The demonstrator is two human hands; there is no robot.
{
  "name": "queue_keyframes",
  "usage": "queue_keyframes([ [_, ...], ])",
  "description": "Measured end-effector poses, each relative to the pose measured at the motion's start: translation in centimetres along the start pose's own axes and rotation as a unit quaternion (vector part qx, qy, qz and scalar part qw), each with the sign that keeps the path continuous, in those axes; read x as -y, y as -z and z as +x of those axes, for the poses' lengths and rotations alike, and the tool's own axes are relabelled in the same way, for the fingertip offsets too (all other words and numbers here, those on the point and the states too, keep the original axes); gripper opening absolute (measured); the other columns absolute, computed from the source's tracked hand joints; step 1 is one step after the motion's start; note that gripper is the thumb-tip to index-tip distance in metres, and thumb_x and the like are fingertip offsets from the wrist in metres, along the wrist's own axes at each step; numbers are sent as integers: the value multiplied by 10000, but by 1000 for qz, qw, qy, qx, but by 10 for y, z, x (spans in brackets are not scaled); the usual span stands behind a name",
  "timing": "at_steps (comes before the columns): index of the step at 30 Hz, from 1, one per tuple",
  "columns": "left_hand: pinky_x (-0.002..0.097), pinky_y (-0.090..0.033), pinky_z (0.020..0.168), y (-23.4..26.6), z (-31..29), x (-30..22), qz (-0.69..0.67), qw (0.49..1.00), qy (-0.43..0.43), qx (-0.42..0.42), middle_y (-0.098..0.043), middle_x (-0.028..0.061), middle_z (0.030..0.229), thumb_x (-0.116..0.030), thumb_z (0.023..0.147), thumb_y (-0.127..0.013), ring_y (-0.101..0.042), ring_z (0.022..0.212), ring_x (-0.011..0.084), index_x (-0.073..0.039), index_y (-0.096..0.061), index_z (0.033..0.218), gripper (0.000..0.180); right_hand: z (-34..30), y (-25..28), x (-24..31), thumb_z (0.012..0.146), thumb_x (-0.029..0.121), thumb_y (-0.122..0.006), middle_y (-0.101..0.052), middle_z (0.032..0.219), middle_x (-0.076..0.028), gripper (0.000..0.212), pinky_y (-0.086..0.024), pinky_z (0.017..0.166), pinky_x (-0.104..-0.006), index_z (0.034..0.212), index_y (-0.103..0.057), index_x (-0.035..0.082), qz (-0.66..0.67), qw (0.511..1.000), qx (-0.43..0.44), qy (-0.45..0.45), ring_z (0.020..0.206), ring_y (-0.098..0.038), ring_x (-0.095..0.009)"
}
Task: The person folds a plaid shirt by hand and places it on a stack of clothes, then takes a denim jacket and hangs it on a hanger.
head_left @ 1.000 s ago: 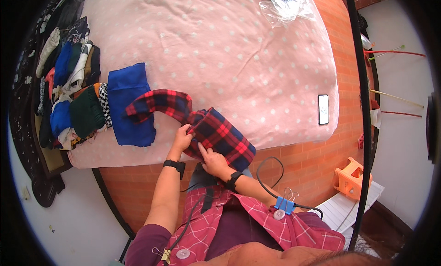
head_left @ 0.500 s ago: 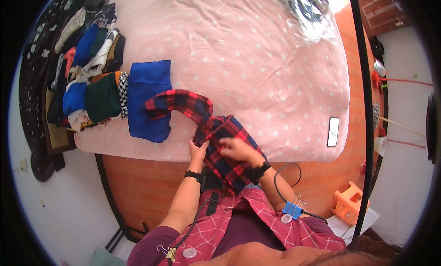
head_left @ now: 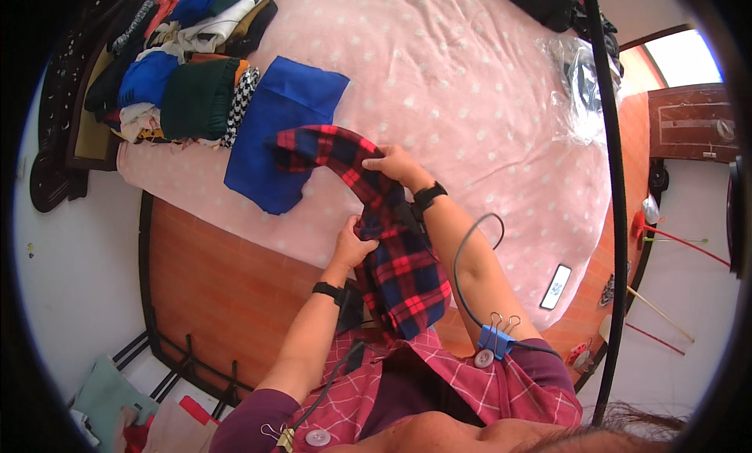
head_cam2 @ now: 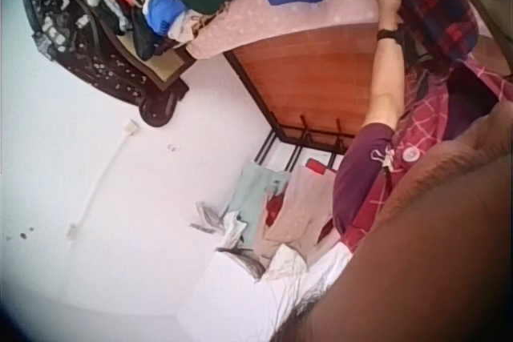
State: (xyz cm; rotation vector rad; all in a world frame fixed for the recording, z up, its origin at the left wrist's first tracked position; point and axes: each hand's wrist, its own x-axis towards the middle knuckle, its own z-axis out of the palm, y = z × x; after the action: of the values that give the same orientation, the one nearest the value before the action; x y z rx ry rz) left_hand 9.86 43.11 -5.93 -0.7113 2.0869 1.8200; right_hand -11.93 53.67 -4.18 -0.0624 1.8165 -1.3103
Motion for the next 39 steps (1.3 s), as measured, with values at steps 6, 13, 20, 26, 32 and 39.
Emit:
queue_keyframes([
  [6,319,-497,872,13,46,-86,-93,981,-82,152,-661,40,1062,-27,647,-767,-628,934,154,-17,-560,1206,597,-75,116,68,976,153,-564,-700,1059,-79,267,-544,837,-290,1169,-647,-10,311,906,17,285,941,-671,-154],
  [13,320,-503,845,-28,157,-127,37,945,-11,324,-698,61,990,66,622,-736,-639,914,170,-6,-648,1130,521,-78,172,24,1010,292,-485,-669,1152,-49,358,-470,960,-304,1187,-629,15,296,888,-325,134,1095,-593,-115],
  [20,324,-463,931,-28,179,-97,0,958,-35,284,-673,24,1072,68,636,-750,-608,973,168,-34,-580,1218,615,-84,162,39,1019,227,-469,-651,1172,-83,342,-453,975,-302,1196,-598,-35,414,835,-108,347,1063,-610,-168],
  [26,317,-483,896,-11,182,-72,91,949,-190,233,-651,80,1118,-110,827,-675,-598,991,177,-25,-576,1223,416,-181,47,2,988,240,-538,-675,1091,-98,262,-406,1027,-412,979,-688,25,-57,909,154,383,1074,-610,-257],
  [32,310,-459,941,-7,180,-45,68,945,-215,237,-644,113,1159,-209,857,-687,-584,1058,184,-3,-561,1243,455,-227,-21,-87,899,231,-595,-645,796,-130,186,-498,780,-456,832,-657,69,-299,892,153,301,764,-635,-339],
  [39,307,-455,947,-17,172,-37,-15,979,-94,179,-635,79,1151,-139,900,-613,-574,1063,171,-34,-562,1258,377,-193,14,-64,924,383,-640,-627,670,-67,410,-468,466,-261,868,-653,-23,220,920,-318,-68,532,-604,-123],
])
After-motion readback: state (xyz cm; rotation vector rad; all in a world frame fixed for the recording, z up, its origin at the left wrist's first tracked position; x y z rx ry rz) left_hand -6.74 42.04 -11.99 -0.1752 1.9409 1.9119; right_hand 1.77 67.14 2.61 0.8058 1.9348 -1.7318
